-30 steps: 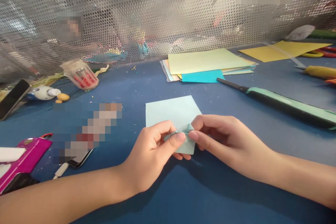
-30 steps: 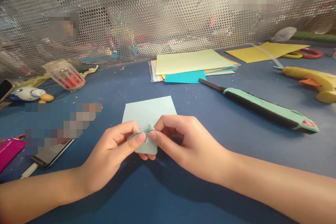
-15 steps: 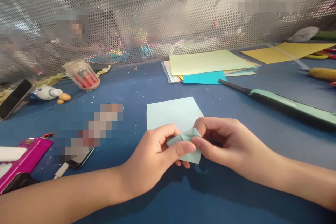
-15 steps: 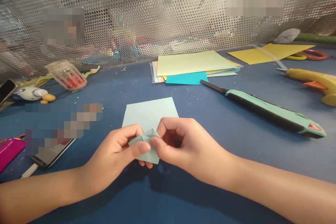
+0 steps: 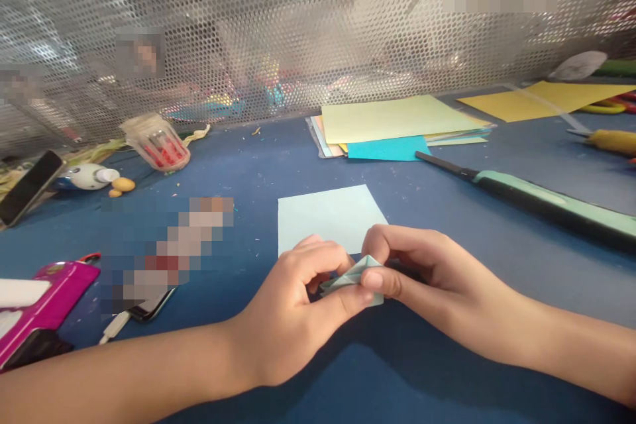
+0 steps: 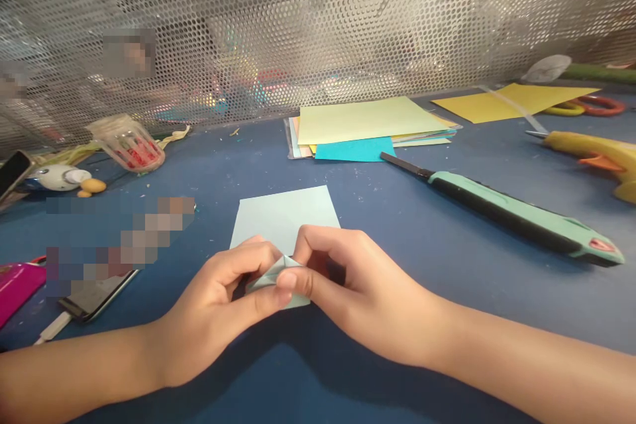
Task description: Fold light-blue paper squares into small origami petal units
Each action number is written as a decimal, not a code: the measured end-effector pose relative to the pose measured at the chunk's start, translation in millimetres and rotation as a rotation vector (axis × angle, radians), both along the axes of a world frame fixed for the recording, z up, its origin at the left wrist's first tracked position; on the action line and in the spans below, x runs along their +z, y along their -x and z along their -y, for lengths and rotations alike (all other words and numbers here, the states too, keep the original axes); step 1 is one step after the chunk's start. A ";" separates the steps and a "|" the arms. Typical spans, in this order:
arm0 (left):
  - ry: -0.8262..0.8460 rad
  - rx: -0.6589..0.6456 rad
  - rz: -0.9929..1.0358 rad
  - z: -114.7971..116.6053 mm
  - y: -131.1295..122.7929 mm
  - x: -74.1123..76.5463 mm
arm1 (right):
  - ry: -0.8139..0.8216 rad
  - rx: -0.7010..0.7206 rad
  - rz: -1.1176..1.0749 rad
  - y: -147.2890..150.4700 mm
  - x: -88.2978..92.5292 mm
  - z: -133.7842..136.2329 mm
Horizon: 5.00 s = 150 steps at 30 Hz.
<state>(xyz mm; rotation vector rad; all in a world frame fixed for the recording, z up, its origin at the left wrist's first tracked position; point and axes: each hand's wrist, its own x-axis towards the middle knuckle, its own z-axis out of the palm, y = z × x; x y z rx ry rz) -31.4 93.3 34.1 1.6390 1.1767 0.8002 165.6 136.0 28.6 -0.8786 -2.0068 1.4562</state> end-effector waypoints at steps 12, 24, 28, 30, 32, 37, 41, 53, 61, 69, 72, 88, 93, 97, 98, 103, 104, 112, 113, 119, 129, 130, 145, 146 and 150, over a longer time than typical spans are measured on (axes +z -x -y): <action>-0.014 -0.111 0.032 -2.3 3.5 3.5 | -0.242 -0.011 -0.039 -3.5 -2.5 2.4; 0.266 0.087 0.342 -7.4 1.4 -1.9 | -0.795 -0.013 -0.063 -5.2 -3.0 -4.2; 0.211 0.184 0.406 -9.2 2.2 -5.1 | -0.890 0.026 -0.033 -8.0 -0.6 -7.2; 0.221 0.186 0.427 -9.1 2.4 -5.7 | -0.902 0.019 -0.035 -9.4 -1.3 -7.7; 0.231 0.172 0.442 -8.5 2.4 -5.1 | -0.900 0.007 -0.043 -9.9 -2.2 -8.3; 0.260 0.171 0.401 -7.0 3.0 -2.2 | -0.940 0.046 -0.050 -9.6 -2.8 -9.3; 0.211 0.197 0.344 -7.1 3.9 -2.0 | -0.983 0.053 -0.014 -10.5 -2.1 -6.4; 0.284 0.156 0.486 -8.8 0.6 -1.4 | -0.881 -0.142 -0.004 -7.2 -1.9 -6.7; 0.300 0.217 0.472 -7.6 1.4 -1.7 | -0.842 -0.205 0.011 -5.6 -5.7 -2.4; 0.321 0.198 0.450 -6.6 2.6 -3.4 | -0.848 -0.213 -0.017 -3.3 -3.6 3.1; 0.305 0.206 0.433 -5.3 3.1 -2.7 | -0.739 -0.197 -0.013 -4.4 -6.1 3.3; 0.335 0.223 0.447 -7.2 2.8 -2.7 | -0.525 -0.154 -0.030 -2.5 -4.8 4.3; 0.337 0.146 0.423 -8.1 4.5 -1.4 | -0.492 -0.050 -0.173 -3.3 -5.3 4.6; 0.332 0.079 0.392 -7.3 3.7 0.6 | -0.541 -0.018 -0.162 -5.0 -2.6 3.6; 0.327 0.075 0.377 -7.1 3.1 1.0 | -0.559 0.000 -0.137 -5.4 -0.8 3.2; 0.257 0.056 0.347 -6.3 2.6 0.4 | -0.618 0.018 -0.050 -6.1 9.2 1.2; 0.244 0.039 0.363 -6.4 3.5 -0.4 | -0.635 0.018 -0.047 -6.1 9.8 1.0; 0.342 -0.099 0.555 -9.6 10.6 -5.0 | -0.783 0.147 -0.049 -7.7 1.2 1.3; 0.371 -0.088 0.580 -9.8 10.9 -4.7 | -0.802 0.142 -0.052 -8.1 1.0 0.7; 0.424 -0.002 0.566 -10.4 11.2 -0.4 | -0.814 0.139 -0.058 -8.2 2.3 -3.5; 0.363 0.025 0.536 -11.6 10.4 -5.1 | -0.939 -0.025 -0.014 -5.5 4.7 0.7; 0.346 0.035 0.518 -11.3 10.2 -5.9 | -0.911 -0.036 -0.013 -5.1 4.6 0.7; 0.213 0.126 0.378 -4.9 -0.6 -2.5 | -0.189 -0.117 -0.067 -0.8 -2.7 -0.9; 0.191 0.123 0.370 -5.0 -1.1 -2.4 | -0.152 -0.101 -0.082 -0.1 -3.6 -1.0; 0.125 0.108 0.328 -4.8 -0.9 -2.6 | -0.126 -0.045 -0.112 1.2 -4.2 -0.9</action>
